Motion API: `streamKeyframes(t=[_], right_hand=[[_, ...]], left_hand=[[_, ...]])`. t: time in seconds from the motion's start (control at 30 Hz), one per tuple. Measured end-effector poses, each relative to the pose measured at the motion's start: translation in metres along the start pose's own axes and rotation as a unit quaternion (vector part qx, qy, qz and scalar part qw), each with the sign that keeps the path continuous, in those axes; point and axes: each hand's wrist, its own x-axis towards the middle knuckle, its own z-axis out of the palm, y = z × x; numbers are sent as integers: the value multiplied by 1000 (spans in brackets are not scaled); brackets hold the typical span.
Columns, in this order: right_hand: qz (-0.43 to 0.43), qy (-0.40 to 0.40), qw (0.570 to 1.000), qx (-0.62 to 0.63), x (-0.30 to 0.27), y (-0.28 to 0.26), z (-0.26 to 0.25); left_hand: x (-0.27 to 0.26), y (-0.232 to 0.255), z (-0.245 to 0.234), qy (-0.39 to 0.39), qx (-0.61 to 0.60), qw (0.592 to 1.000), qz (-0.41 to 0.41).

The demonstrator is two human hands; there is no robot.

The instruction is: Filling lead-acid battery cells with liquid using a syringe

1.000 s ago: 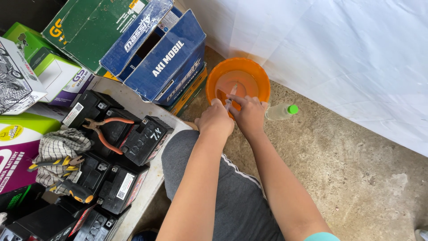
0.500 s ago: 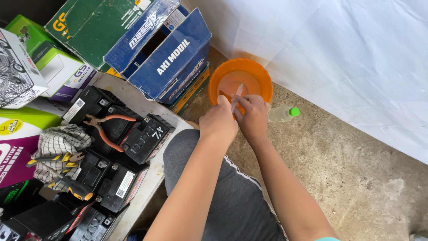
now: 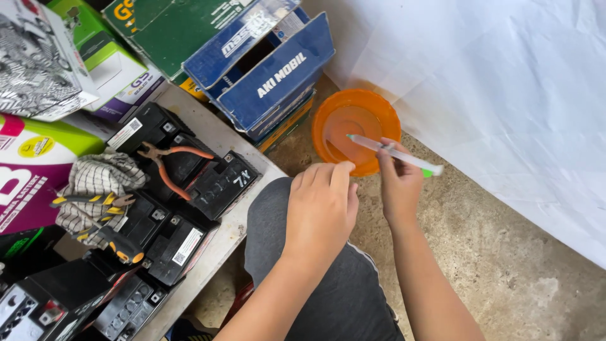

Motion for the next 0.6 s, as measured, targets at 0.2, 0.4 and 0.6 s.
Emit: streamKeyframes(t=[0.2,0.4,0.6], right_hand=[[15,-31,988,152,-17,-32,11],[5,-149,963,223,-47,-63,39],[27,-319,925,203,-80,-121,64]], left_hand=[[-17,-14,-46,90,-28,996,1],[-34,-40,-91,132,42,990,-14],[-65,-71,-137,119,11,993,-11]])
